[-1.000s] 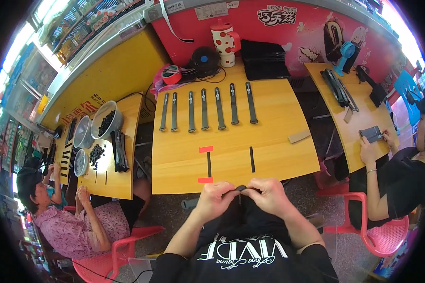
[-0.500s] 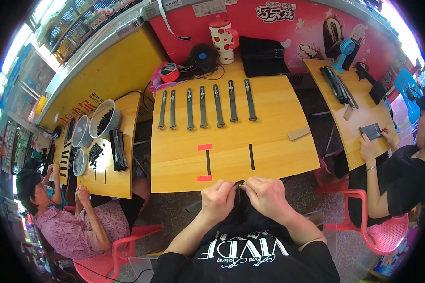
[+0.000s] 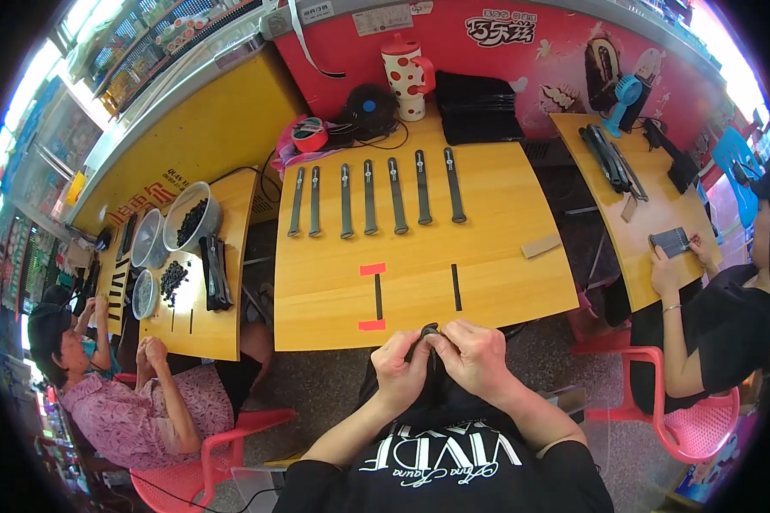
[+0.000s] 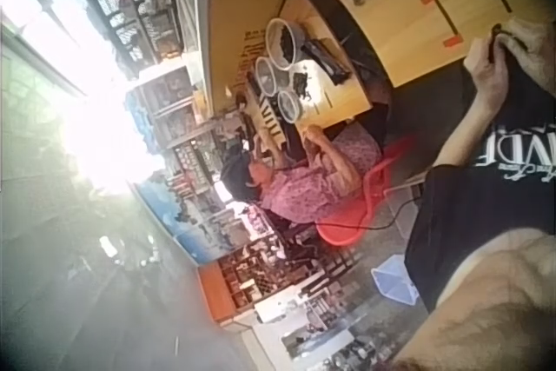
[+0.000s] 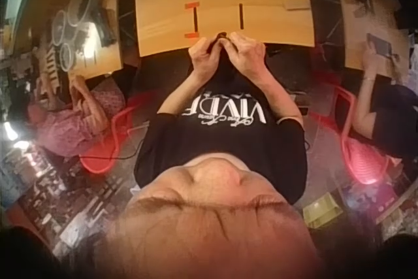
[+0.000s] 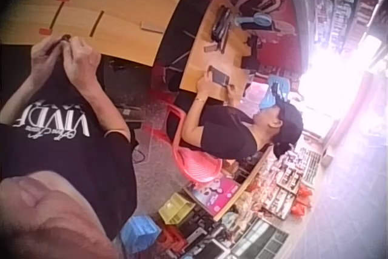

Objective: Assembling small black plastic parts onto grey straps at a workshop table.

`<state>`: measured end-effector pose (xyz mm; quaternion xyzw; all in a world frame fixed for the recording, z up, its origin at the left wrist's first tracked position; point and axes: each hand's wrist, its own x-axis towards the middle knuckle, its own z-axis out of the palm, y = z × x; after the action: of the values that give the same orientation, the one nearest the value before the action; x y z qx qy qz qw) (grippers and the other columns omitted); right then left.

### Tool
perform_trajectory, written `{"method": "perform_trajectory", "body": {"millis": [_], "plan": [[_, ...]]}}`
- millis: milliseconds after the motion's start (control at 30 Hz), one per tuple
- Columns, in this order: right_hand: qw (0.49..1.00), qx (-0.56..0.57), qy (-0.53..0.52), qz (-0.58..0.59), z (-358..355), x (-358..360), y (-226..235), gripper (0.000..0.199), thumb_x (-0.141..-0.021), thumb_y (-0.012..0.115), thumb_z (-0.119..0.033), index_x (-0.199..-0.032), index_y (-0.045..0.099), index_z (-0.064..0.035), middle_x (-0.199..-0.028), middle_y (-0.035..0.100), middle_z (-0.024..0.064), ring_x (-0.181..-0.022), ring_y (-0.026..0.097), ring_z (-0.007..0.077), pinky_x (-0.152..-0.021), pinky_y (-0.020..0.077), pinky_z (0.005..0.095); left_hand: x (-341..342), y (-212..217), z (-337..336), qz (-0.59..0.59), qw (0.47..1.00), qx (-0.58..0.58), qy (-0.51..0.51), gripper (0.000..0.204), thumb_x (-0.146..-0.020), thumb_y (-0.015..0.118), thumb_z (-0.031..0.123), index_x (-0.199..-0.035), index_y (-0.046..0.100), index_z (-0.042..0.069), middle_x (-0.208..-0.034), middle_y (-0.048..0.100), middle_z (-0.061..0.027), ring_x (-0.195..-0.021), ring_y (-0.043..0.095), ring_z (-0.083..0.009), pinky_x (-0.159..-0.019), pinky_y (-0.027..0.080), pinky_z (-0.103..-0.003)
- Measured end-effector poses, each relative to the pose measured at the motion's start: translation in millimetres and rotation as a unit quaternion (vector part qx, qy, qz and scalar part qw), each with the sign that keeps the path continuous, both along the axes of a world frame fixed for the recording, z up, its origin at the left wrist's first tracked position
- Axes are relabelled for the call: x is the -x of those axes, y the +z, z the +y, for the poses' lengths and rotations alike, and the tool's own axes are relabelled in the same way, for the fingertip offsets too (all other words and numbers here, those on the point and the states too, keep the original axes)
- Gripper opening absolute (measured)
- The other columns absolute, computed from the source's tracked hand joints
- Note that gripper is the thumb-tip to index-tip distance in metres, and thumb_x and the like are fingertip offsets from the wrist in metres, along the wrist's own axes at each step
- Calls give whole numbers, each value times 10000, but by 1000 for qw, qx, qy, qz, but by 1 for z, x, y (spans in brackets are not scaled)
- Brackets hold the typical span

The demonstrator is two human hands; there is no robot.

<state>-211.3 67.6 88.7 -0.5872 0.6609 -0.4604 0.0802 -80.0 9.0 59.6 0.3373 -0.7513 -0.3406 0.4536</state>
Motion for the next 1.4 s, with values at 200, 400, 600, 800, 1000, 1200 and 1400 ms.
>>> {"method": "perform_trajectory", "body": {"millis": [200, 400, 600, 800, 1000, 1200, 1400], "plan": [[999, -19, 22, -22, -2, 7, -1, 247, -837, 687, -168, -673, 541, -55, -619, 544, 93, -530, 571, 285, -454, 404, 382, -4, -2, -1, -11, 999, -36, -35, 98, -819, 694, -18, -907, 653, -16, -707, 628, -87, -602, 620, -159, -546, 467, -267], [994, 0, 88, 68, -2, 27, -3, 178, -814, 696, -164, -703, 582, -84, -635, 558, 66, -558, 590, 261, -461, 424, 370, -7, 15, -11, 132, 883, -411, -185, 135, -893, 649, 60, -995, 681, -22, -866, 686, -25, -758, 617, -98, -653, 468, -242], [970, -8, 163, 180, -1, 34, -2, 132, -791, 693, -197, -731, 602, -123, -679, 576, 38, -592, 620, 232, -477, 459, 358, -17, 4, -30, 103, 821, -515, -222, 188, -933, 613, 142, -966, 711, -15, -886, 701, -56, -794, 637, -82, -698, 507, -221], [965, -18, 201, 165, 5, 29, 2, 160, -794, 687, -205, -713, 584, -113, -659, 565, 45, -578, 621, 230, -469, 455, 360, -21, -3, -32, 98, 774, -586, -217, 173, -913, 601, 120, -901, 702, -20, -793, 699, -90, -608, 651, -133, -539, 529, -257], [963, 7, 205, 173, 11, 23, 0, 182, -791, 692, -213, -702, 580, -101, -638, 544, 40, -565, 610, 235, -459, 444, 352, -25, 3, -25, 104, 746, -616, -229, 187, -907, 597, 119, -850, 703, -24, -770, 700, -106, -610, 657, -140, -530, 533, -256], [976, 33, 181, 115, 10, 18, 3, 252, -732, 743, -184, -635, 530, -92, -619, 524, 40, -541, 572, 229, -454, 410, 359, -24, 16, -16, 88, 834, -509, -197, 212, -913, 602, 109, -777, 700, -21, -693, 664, -41, -554, 594, -87, -518, 484, -216], [977, -16, 207, 41, 9, 16, 8, 242, -733, 736, -182, -633, 534, -93, -603, 501, 40, -506, 549, 221, -446, 398, 358, -26, 19, -18, 44, 838, -495, -224, 219, -922, 596, 111, -778, 699, -19, -694, 658, -29, -556, 583, -73, -514, 474, -210]]}}
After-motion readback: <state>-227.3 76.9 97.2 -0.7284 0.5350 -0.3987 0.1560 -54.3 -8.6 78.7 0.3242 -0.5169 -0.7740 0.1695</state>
